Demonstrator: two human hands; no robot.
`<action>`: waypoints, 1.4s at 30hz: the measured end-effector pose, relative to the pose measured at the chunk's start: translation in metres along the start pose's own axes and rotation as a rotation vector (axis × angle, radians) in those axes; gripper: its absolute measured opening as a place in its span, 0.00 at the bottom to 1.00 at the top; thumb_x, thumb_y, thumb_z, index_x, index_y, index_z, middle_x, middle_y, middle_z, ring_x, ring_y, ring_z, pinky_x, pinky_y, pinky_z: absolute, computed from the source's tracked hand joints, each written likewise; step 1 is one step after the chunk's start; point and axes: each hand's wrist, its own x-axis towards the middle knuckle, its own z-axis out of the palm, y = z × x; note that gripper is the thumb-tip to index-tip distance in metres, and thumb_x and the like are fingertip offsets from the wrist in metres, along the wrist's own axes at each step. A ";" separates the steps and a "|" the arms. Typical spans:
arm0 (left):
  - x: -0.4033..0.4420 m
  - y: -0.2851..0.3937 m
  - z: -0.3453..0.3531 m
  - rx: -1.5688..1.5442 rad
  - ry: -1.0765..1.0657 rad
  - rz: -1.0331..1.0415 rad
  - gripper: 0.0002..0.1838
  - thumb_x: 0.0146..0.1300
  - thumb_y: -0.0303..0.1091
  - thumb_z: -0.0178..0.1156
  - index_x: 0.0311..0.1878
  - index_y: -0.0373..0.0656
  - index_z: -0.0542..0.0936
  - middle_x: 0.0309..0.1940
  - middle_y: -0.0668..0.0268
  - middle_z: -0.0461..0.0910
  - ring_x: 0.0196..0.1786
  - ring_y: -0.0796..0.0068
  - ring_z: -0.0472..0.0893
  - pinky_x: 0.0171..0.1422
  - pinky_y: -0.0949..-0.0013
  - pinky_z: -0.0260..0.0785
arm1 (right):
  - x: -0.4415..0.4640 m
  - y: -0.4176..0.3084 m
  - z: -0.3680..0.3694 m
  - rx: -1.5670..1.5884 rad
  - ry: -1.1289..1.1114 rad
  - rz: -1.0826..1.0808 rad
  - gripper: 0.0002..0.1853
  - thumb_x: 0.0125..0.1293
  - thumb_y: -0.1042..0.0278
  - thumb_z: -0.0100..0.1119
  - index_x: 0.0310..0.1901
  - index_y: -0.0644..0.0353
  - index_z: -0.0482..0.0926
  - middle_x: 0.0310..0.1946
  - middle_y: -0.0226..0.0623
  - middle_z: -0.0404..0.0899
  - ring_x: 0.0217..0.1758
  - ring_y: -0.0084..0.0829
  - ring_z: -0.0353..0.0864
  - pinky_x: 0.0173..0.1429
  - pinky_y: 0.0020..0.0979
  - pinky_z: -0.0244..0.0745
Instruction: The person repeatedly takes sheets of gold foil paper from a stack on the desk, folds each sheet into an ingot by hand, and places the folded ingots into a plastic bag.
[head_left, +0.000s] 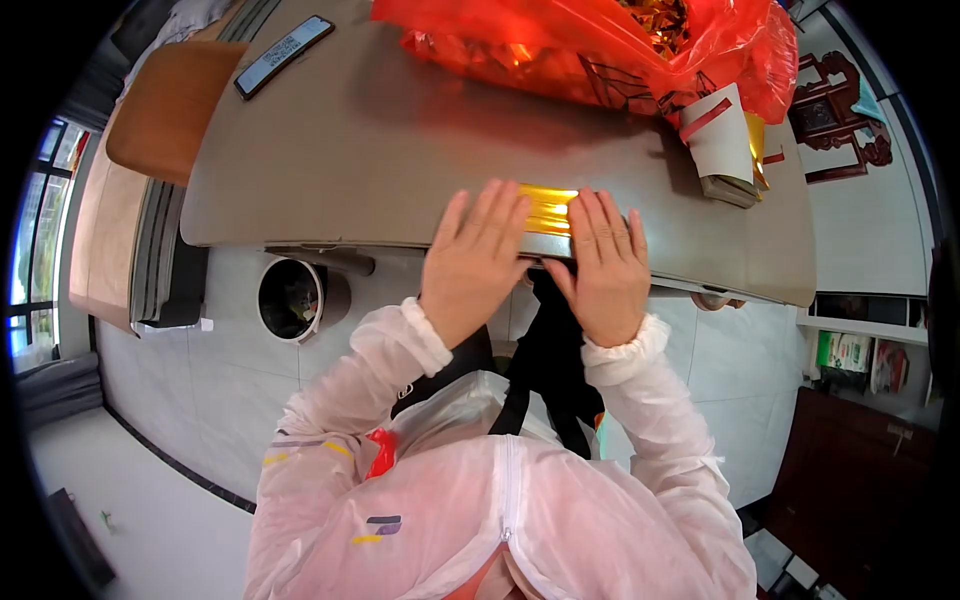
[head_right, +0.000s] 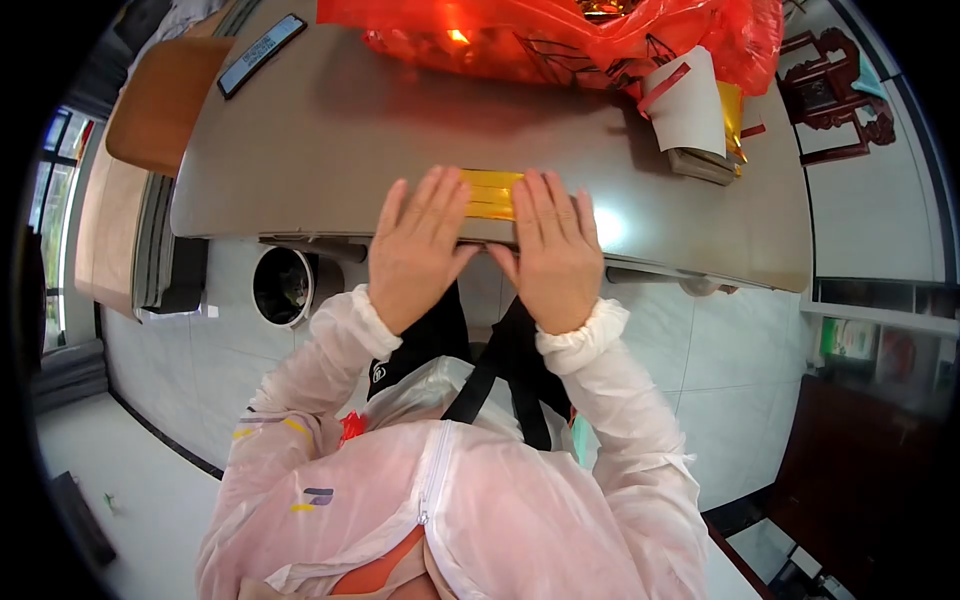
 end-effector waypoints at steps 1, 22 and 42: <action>0.001 -0.003 -0.003 0.016 0.007 -0.005 0.42 0.50 0.45 0.71 0.67 0.37 0.71 0.69 0.58 0.70 0.75 0.61 0.64 0.78 0.47 0.51 | -0.003 0.005 -0.004 -0.023 -0.008 -0.003 0.40 0.52 0.58 0.72 0.66 0.65 0.71 0.68 0.44 0.70 0.72 0.43 0.67 0.75 0.52 0.58; 0.007 -0.005 -0.012 0.133 -0.064 -0.035 0.50 0.41 0.48 0.76 0.71 0.44 0.69 0.73 0.66 0.65 0.78 0.58 0.57 0.78 0.39 0.45 | 0.009 -0.024 0.008 -0.042 -0.060 -0.078 0.36 0.52 0.68 0.66 0.66 0.68 0.69 0.69 0.45 0.67 0.75 0.43 0.63 0.77 0.45 0.57; -0.021 -0.011 -0.030 0.148 -0.057 -0.070 0.43 0.48 0.47 0.74 0.69 0.48 0.71 0.73 0.69 0.66 0.77 0.54 0.58 0.77 0.37 0.45 | -0.005 -0.006 -0.005 0.005 0.050 -0.028 0.35 0.48 0.72 0.72 0.61 0.64 0.73 0.63 0.42 0.73 0.68 0.43 0.70 0.70 0.47 0.66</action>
